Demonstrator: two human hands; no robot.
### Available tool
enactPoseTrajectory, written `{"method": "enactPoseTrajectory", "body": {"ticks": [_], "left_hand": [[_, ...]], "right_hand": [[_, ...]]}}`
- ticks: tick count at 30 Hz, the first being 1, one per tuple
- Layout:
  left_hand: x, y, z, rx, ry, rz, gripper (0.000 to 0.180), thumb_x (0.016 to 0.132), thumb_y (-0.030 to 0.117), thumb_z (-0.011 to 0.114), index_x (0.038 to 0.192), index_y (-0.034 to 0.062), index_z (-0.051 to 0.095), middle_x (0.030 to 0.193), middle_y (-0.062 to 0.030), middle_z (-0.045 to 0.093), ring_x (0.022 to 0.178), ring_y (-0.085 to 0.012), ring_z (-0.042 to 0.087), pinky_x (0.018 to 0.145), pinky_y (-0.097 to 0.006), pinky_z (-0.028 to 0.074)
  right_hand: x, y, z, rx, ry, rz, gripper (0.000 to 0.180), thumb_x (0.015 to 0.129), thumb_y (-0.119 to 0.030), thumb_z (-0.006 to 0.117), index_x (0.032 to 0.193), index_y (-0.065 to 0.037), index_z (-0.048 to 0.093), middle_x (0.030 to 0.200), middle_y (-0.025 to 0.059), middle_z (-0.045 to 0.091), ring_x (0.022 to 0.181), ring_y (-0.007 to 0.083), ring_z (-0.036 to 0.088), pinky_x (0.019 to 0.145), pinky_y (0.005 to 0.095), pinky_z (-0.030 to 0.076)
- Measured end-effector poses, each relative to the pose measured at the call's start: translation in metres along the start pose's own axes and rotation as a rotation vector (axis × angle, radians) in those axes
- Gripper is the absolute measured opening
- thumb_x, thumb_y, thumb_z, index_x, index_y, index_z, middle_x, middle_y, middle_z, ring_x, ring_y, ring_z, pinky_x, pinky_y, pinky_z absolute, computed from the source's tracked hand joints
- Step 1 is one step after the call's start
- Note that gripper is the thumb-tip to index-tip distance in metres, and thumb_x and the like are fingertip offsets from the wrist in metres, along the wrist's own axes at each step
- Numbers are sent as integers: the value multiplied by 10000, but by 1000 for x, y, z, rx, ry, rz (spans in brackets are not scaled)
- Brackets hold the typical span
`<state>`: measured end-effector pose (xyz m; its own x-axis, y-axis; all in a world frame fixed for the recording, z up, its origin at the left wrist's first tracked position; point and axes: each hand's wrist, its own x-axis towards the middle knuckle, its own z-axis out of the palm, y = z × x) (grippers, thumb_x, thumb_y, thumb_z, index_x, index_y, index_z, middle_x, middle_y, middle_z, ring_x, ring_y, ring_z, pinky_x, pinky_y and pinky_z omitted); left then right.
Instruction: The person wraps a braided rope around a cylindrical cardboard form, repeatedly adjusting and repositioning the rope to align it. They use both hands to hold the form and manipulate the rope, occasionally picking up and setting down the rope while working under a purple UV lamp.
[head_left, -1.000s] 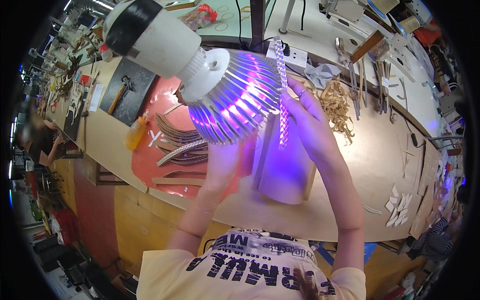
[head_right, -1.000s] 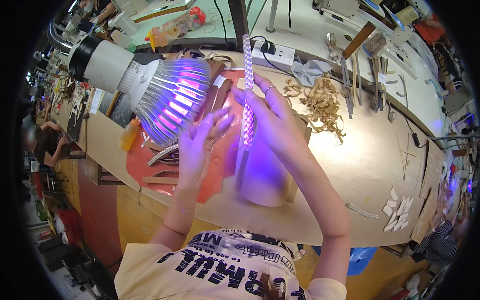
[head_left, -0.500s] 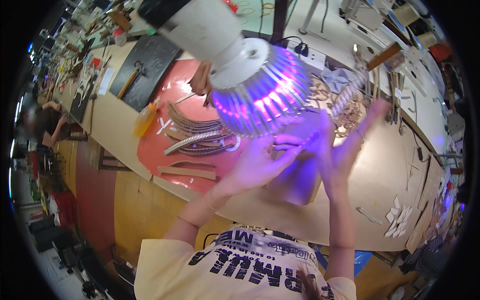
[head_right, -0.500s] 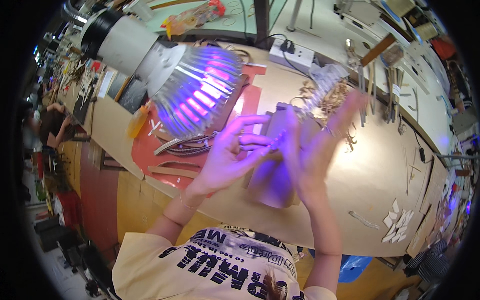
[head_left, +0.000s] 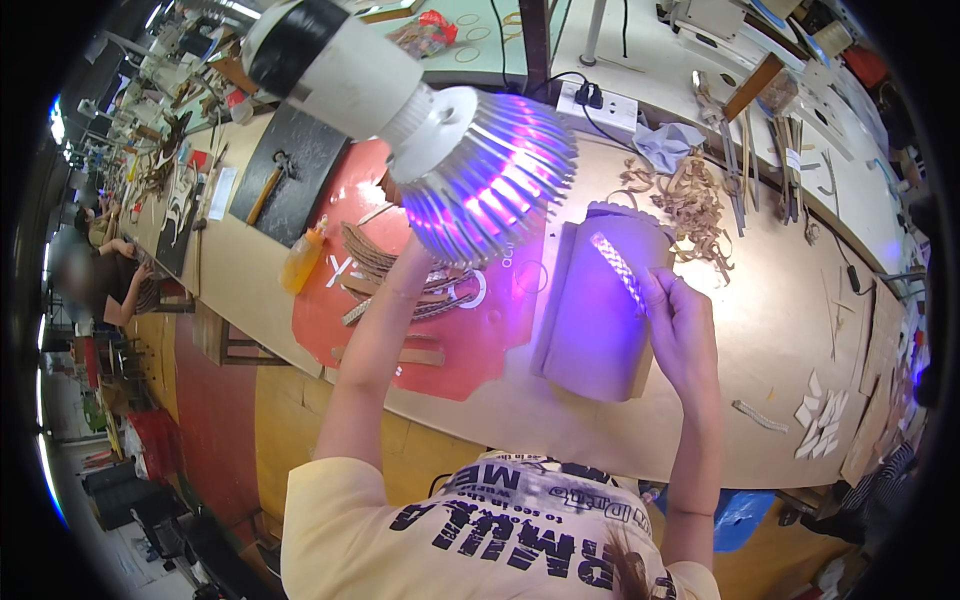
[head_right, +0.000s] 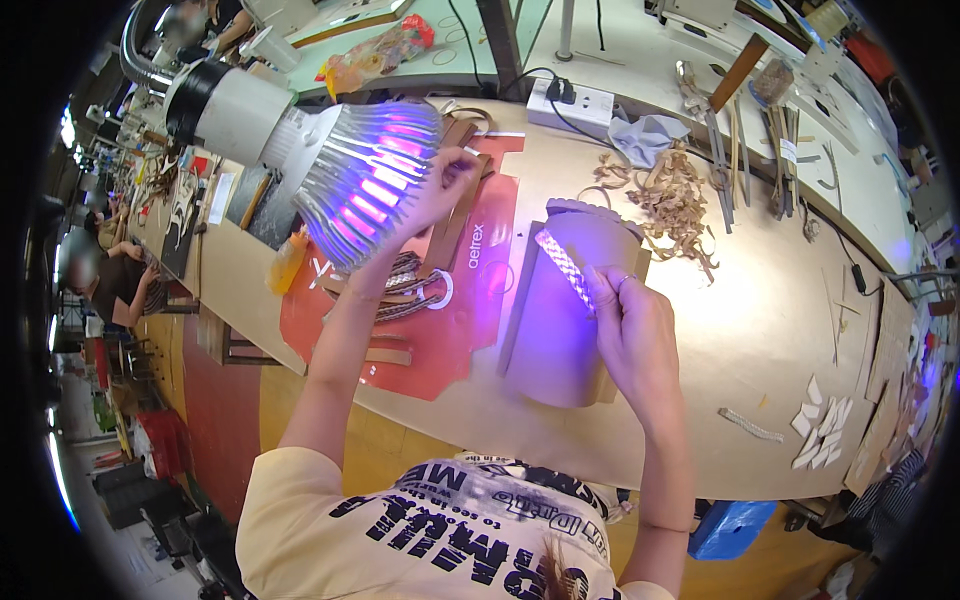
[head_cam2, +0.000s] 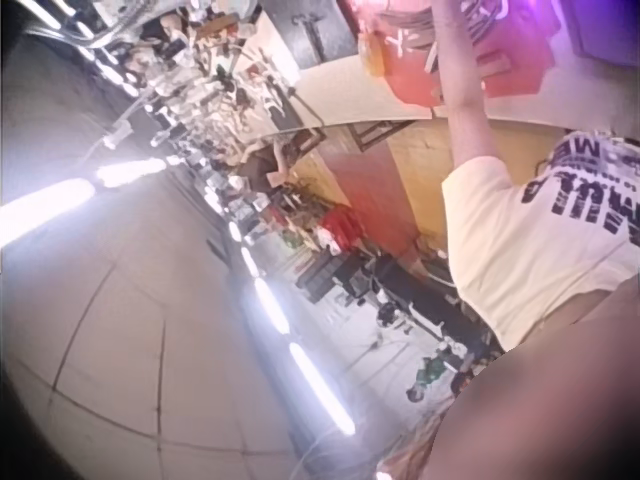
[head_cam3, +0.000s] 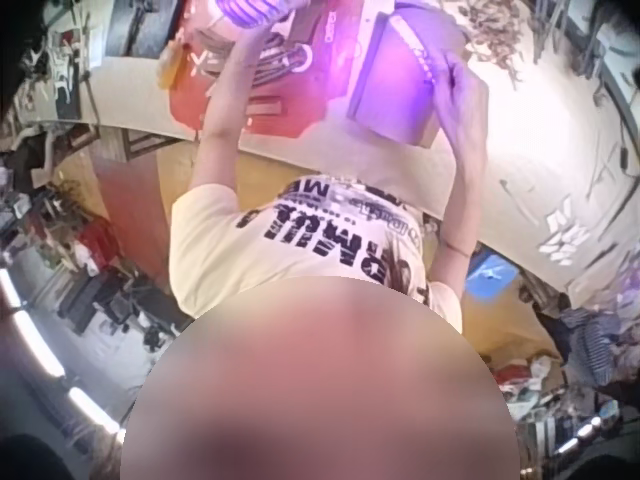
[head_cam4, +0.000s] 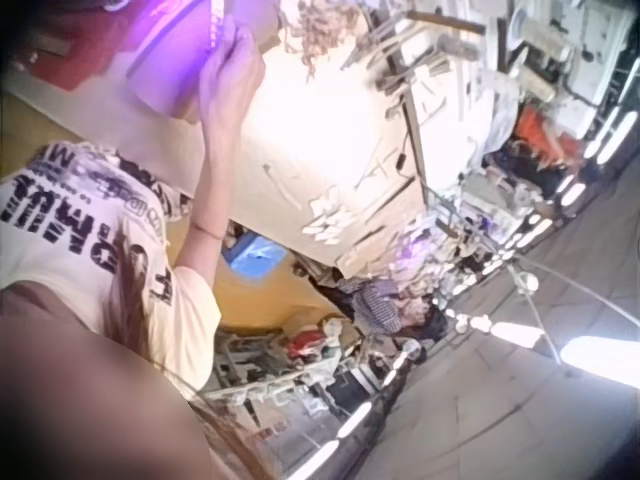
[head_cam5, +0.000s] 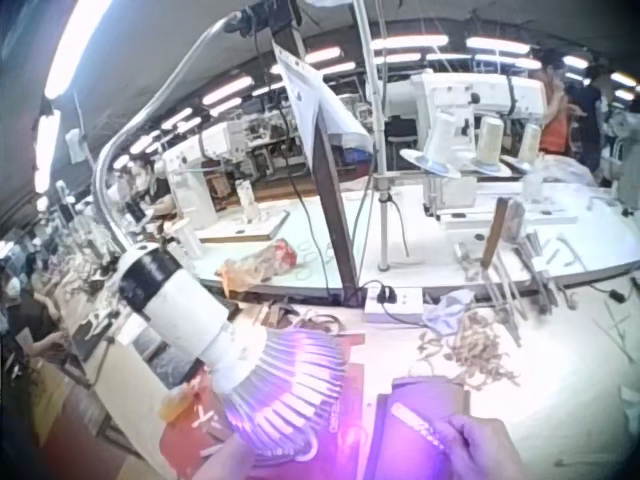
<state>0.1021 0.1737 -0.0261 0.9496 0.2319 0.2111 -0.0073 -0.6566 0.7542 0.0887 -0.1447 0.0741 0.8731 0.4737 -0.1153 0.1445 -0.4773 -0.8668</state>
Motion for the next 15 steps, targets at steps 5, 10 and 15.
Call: {"method": "enactPoseTrajectory", "body": {"ticks": [5, 10, 15], "left_hand": [[42, -35, 9, 461, 12, 145, 251, 874, 227, 675, 1021, 28, 717, 968, -154, 614, 942, -296, 586, 856, -405, 447], [41, -33, 9, 633, -72, 235, 292, 840, 259, 709, 1021, 30, 700, 1008, -173, 613, 1055, -340, 547, 928, -450, 407], [33, -5, -9, 321, -162, 10, 174, 833, 153, 710, 940, 27, 654, 893, -110, 631, 841, -240, 614, 763, -356, 474]], "right_hand": [[-1, 10, -7, 194, -31, 77, 351, 1041, -253, 498, 957, 37, 676, 659, -20, 523, 617, 60, 465, 593, 230, 399], [-3, 19, -10, 235, -36, 47, 386, 1045, -288, 484, 961, 33, 680, 643, -30, 506, 615, 55, 463, 591, 221, 402], [-3, 18, -11, 268, -46, 72, 379, 1044, -280, 483, 960, 32, 681, 641, -33, 505, 611, 55, 462, 589, 219, 403]]}}
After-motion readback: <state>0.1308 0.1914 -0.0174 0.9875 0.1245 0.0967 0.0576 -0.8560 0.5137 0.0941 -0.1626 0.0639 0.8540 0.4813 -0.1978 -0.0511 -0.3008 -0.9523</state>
